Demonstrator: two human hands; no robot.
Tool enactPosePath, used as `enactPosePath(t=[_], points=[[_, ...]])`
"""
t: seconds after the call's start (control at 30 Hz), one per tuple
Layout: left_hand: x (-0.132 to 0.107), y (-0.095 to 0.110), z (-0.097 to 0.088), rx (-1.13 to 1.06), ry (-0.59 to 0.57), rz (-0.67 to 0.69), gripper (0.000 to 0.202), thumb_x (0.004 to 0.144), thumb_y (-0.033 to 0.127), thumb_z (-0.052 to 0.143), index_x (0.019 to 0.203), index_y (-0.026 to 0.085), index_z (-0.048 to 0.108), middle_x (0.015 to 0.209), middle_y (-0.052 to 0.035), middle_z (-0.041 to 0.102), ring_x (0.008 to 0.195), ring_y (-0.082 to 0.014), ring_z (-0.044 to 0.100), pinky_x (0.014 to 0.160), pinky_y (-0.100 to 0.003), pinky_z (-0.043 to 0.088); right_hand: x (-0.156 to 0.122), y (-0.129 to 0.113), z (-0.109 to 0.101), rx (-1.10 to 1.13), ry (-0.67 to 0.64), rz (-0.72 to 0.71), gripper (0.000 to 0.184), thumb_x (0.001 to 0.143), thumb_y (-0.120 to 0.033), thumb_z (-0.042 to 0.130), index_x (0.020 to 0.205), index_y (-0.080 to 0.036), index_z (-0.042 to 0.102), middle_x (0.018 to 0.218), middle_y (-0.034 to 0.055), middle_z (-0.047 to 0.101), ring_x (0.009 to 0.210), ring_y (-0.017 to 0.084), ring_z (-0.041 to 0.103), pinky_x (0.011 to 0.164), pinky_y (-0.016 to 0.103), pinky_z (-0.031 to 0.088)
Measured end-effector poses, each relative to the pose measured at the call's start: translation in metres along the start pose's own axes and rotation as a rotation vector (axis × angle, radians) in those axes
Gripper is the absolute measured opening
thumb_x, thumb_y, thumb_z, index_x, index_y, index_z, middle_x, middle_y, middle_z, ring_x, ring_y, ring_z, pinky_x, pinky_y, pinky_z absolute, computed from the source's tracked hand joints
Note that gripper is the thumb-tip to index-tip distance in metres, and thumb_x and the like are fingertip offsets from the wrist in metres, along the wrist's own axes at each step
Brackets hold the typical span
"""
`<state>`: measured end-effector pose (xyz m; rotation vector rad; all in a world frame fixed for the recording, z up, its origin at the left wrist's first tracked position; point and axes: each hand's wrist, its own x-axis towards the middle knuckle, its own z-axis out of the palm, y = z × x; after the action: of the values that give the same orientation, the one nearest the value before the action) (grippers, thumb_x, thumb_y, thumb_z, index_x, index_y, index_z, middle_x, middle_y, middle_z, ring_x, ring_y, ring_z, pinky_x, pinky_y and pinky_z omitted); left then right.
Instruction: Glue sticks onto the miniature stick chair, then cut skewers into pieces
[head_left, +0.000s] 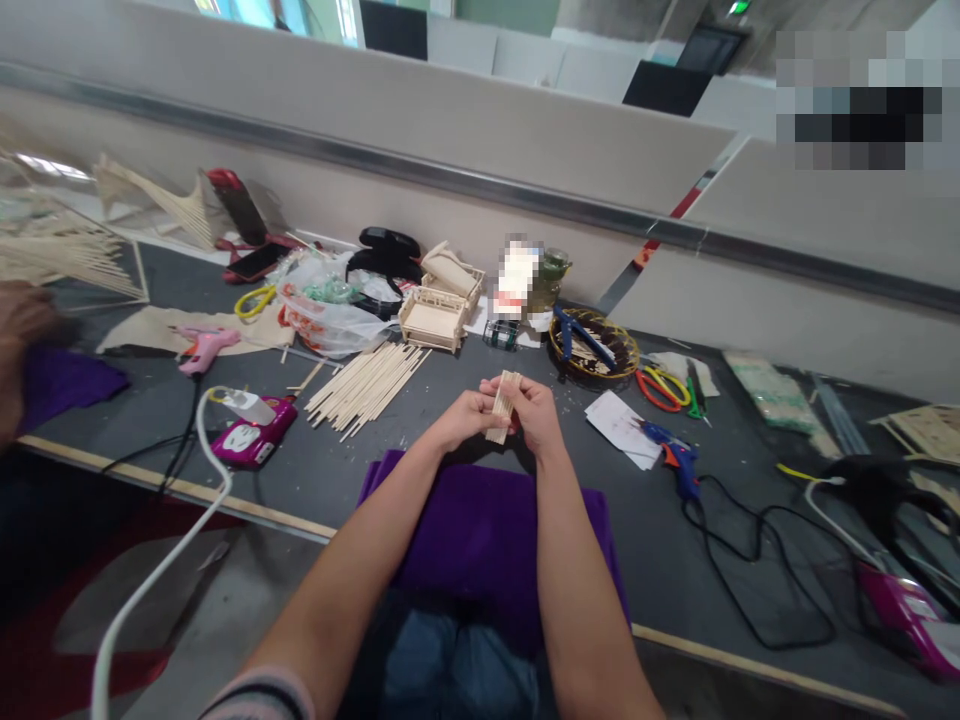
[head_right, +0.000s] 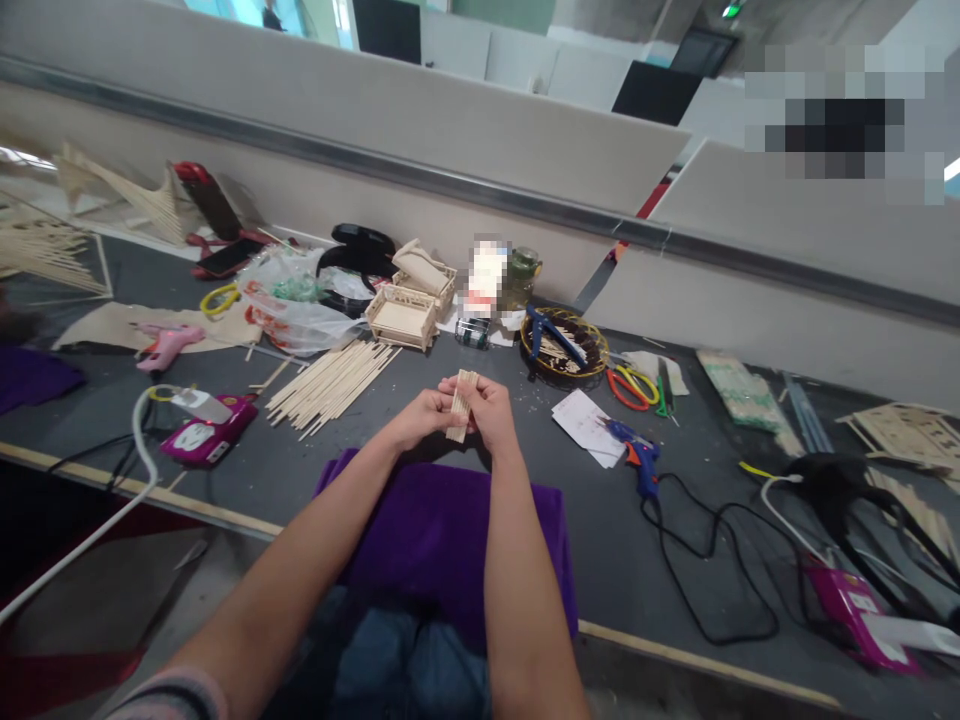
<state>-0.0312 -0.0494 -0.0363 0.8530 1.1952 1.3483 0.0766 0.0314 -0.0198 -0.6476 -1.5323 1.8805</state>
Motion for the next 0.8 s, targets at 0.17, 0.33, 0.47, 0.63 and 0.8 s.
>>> enactPosePath(t=[0.17, 0.33, 0.47, 0.63, 0.8], points=[[-0.0064, 0.006, 0.0035, -0.099, 0.008, -0.143, 0.042, 0.047, 0.035, 0.089, 0.077, 0.009, 0.074, 0.074, -0.012, 0.074, 0.068, -0.0201, 0.069, 0.063, -0.029, 0.052, 0.001, -0.0002, -0.0009, 0.031, 0.002, 0.096, 0.04, 0.065, -0.051, 0.077, 0.084, -0.017, 0.07, 0.088, 0.01, 0.077, 0.073, 0.023, 0.073, 0.064, 0.031, 0.058], [-0.0062, 0.0061, 0.0038, -0.128, 0.004, -0.201, 0.046, 0.045, 0.035, 0.091, 0.079, 0.01, 0.074, 0.077, -0.0118, 0.075, 0.071, -0.0207, 0.07, 0.065, -0.029, 0.054, 0.0015, -0.0005, -0.0008, 0.067, 0.014, 0.155, 0.039, 0.062, -0.047, 0.08, 0.084, -0.016, 0.069, 0.083, 0.0091, 0.077, 0.068, 0.021, 0.073, 0.062, 0.029, 0.057], [-0.0063, 0.0056, 0.0037, -0.171, -0.019, -0.237, 0.047, 0.045, 0.034, 0.091, 0.081, 0.01, 0.073, 0.078, -0.013, 0.075, 0.072, -0.021, 0.071, 0.068, -0.031, 0.054, 0.0025, 0.0013, -0.0015, 0.069, 0.021, 0.168, 0.038, 0.063, -0.046, 0.08, 0.083, -0.017, 0.068, 0.083, 0.0091, 0.077, 0.068, 0.02, 0.073, 0.063, 0.03, 0.058], [-0.0073, 0.0072, 0.0046, -0.217, -0.042, -0.267, 0.049, 0.045, 0.033, 0.092, 0.083, 0.009, 0.073, 0.083, -0.0144, 0.075, 0.073, -0.021, 0.071, 0.072, -0.032, 0.055, 0.0037, 0.0043, -0.0036, 0.073, 0.006, 0.193, 0.037, 0.064, -0.047, 0.079, 0.082, -0.017, 0.068, 0.082, 0.0092, 0.077, 0.069, 0.021, 0.073, 0.066, 0.031, 0.058], [-0.008, 0.008, 0.0052, -0.247, -0.041, -0.269, 0.051, 0.049, 0.043, 0.09, 0.084, 0.009, 0.073, 0.083, -0.0142, 0.075, 0.072, -0.0208, 0.071, 0.069, -0.03, 0.054, 0.0037, 0.0027, -0.0036, 0.103, 0.027, 0.225, 0.036, 0.061, -0.044, 0.081, 0.08, -0.016, 0.068, 0.081, 0.0095, 0.077, 0.066, 0.02, 0.072, 0.06, 0.029, 0.058]])
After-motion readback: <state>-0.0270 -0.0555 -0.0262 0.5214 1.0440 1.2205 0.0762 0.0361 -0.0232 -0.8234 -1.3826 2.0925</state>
